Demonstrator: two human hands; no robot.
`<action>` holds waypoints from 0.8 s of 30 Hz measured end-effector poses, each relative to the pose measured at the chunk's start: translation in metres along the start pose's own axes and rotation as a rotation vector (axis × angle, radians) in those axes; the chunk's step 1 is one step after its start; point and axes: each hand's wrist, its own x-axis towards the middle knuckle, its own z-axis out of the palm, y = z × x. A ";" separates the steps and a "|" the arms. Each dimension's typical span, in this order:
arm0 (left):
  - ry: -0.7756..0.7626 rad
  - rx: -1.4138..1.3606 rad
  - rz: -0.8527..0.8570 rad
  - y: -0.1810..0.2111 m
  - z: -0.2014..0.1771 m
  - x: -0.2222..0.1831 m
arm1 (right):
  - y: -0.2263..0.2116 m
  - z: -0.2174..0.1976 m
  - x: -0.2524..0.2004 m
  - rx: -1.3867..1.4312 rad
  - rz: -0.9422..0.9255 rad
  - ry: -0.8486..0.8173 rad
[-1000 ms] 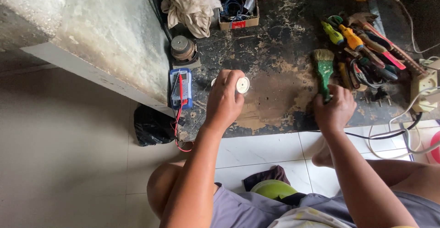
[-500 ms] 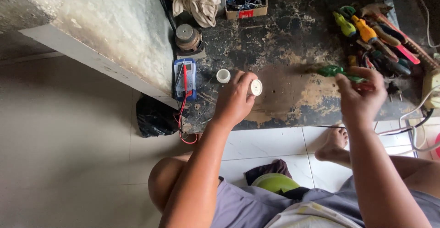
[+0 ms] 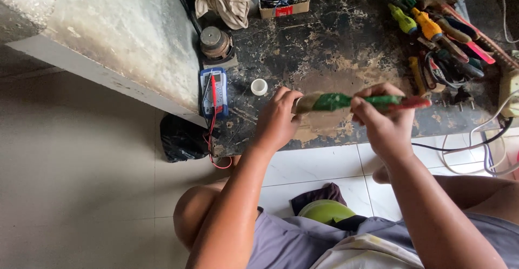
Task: Disassembling an electric iron using a screwdriver and inspecting a lightbulb socket.
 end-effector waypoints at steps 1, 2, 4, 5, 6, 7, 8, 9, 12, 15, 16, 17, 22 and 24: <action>-0.001 0.001 -0.001 0.000 0.001 -0.001 | -0.002 -0.001 -0.001 0.001 0.001 0.000; -0.003 -0.022 -0.015 0.000 0.001 -0.002 | -0.005 -0.001 0.000 -0.226 -0.045 0.090; -0.005 -0.044 -0.033 0.000 -0.002 -0.003 | -0.009 0.000 -0.001 -0.453 -0.088 0.177; -0.006 -0.034 -0.033 0.001 -0.004 -0.003 | -0.012 0.001 -0.002 -0.362 -0.091 0.196; -0.011 -0.027 -0.033 0.003 -0.005 -0.004 | -0.015 0.000 -0.005 -0.274 -0.091 0.218; -0.013 -0.030 -0.036 0.001 -0.003 -0.004 | -0.011 -0.001 -0.007 -0.276 -0.087 0.217; -0.014 -0.016 -0.038 -0.001 -0.002 -0.003 | -0.008 -0.001 -0.007 -0.143 -0.059 0.167; -0.014 -0.002 -0.040 -0.002 -0.001 -0.002 | -0.005 -0.002 -0.008 -0.010 -0.031 0.116; 0.001 -0.027 -0.009 0.006 -0.011 -0.002 | -0.009 0.005 -0.003 -0.300 -0.045 0.093; 0.013 -0.045 -0.013 0.006 -0.011 -0.001 | -0.011 0.004 -0.004 -0.355 -0.120 0.170; 0.010 -0.046 -0.018 0.003 -0.009 -0.001 | -0.012 0.005 -0.004 -0.355 -0.115 0.167; 0.001 -0.018 -0.041 0.001 -0.007 -0.001 | -0.013 0.006 -0.005 -0.237 -0.112 0.125; 0.022 -0.067 -0.034 0.007 -0.013 0.001 | -0.007 -0.002 -0.005 -0.319 -0.099 0.097; 0.009 -0.138 -0.085 0.010 -0.015 0.000 | -0.006 -0.006 -0.005 -0.440 -0.224 0.180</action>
